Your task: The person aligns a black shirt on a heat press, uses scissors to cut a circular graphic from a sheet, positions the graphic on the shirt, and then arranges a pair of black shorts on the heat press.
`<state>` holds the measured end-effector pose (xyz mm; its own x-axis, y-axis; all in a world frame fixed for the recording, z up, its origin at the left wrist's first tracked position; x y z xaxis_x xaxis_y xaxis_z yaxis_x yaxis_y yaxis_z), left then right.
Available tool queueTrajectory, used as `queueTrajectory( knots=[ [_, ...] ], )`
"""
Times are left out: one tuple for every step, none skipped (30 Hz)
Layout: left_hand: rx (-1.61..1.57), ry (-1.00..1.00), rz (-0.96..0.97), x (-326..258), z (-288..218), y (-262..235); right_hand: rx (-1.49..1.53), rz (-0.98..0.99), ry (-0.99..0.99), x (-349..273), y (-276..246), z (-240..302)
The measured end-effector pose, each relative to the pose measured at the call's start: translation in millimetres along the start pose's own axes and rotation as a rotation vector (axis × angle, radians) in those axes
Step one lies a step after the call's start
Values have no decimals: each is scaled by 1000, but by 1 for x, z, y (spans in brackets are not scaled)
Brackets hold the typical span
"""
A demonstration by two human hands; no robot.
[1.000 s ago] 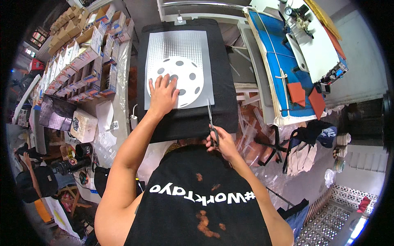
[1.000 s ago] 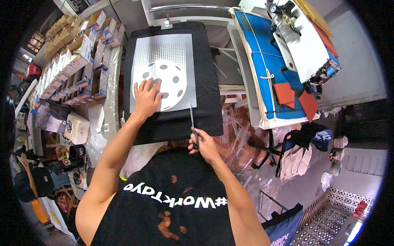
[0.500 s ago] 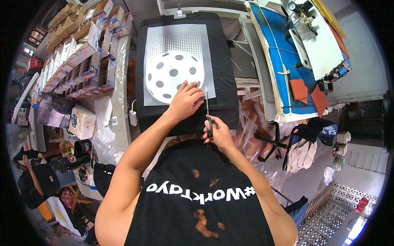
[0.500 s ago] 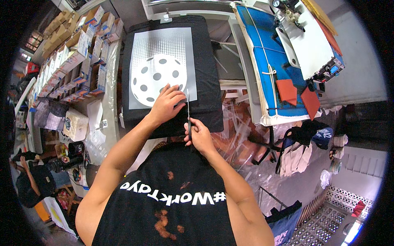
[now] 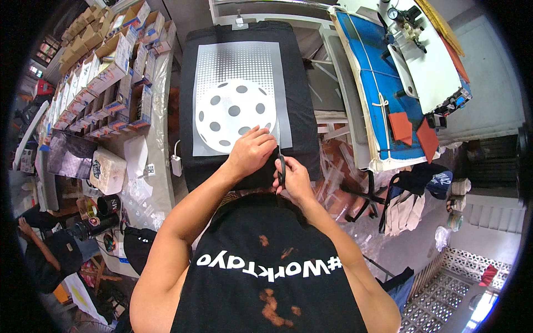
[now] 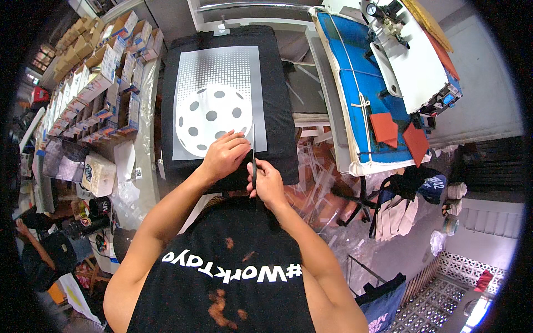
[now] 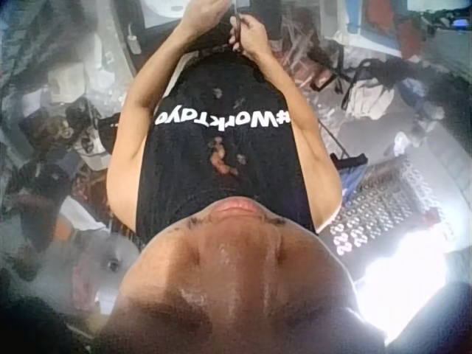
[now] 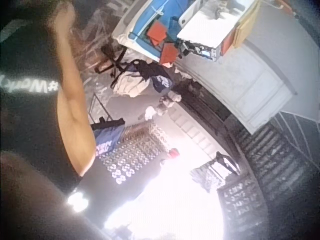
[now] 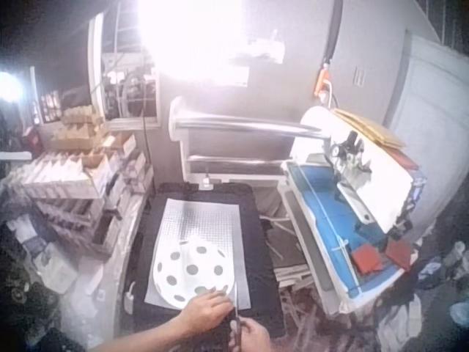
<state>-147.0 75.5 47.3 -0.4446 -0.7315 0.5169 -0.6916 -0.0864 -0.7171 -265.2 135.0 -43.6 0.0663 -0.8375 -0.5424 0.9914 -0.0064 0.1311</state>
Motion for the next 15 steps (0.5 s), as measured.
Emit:
queueTrajectory(
  knots=[
    [-9,-5,-3,0,-2,-3,1,-1,0,2,0,2],
    [-19,-10,-9,1,-4,-5,18,-8,-7,3,0,2],
    [-29,-16,-15,1,-5,-6,20,-3,-4,3,-1,0],
    [-29,-18,-21,2,-6,-7,22,1,0,4,-3,-3],
    [-26,-20,-27,2,-6,-8,24,7,2,4,-3,-5],
    [-24,-22,-33,2,-7,-9,22,4,5,4,-4,-7],
    [-30,-26,-37,2,-7,-10,21,0,7,3,-5,-8],
    [-34,-28,-38,2,-9,-13,22,-4,9,3,-4,-7],
    [-39,-30,-39,2,-11,-15,18,-8,-2,4,-4,-4],
    [-46,-27,-46,1,-13,-18,13,-13,-13,8,-3,0],
    [-53,-24,-52,2,-16,-22,10,-18,-23,10,-2,6],
    [-61,-21,-59,2,-19,-26,-15,-29,-22,12,-2,12],
    [-61,-22,-63,1,-20,-27,-8,-28,-19,13,-2,10],
    [-62,-23,-70,2,-21,-29,-2,-27,-17,14,-3,8],
    [-62,-24,-76,1,-21,-30,4,-26,-14,15,-3,6]
  ],
)
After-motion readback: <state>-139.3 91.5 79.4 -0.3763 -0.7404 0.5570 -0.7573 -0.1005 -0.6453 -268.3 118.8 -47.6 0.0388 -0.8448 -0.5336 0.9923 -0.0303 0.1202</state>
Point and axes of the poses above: each hand's wrist, its own x-axis towards the middle knuckle, its own y-axis out of the palm, z = x × y, the point moved 10 cm from there along x, towards the middle knuckle, and after that the axes turned 3 degrees about -y, right-handed, at the moved point
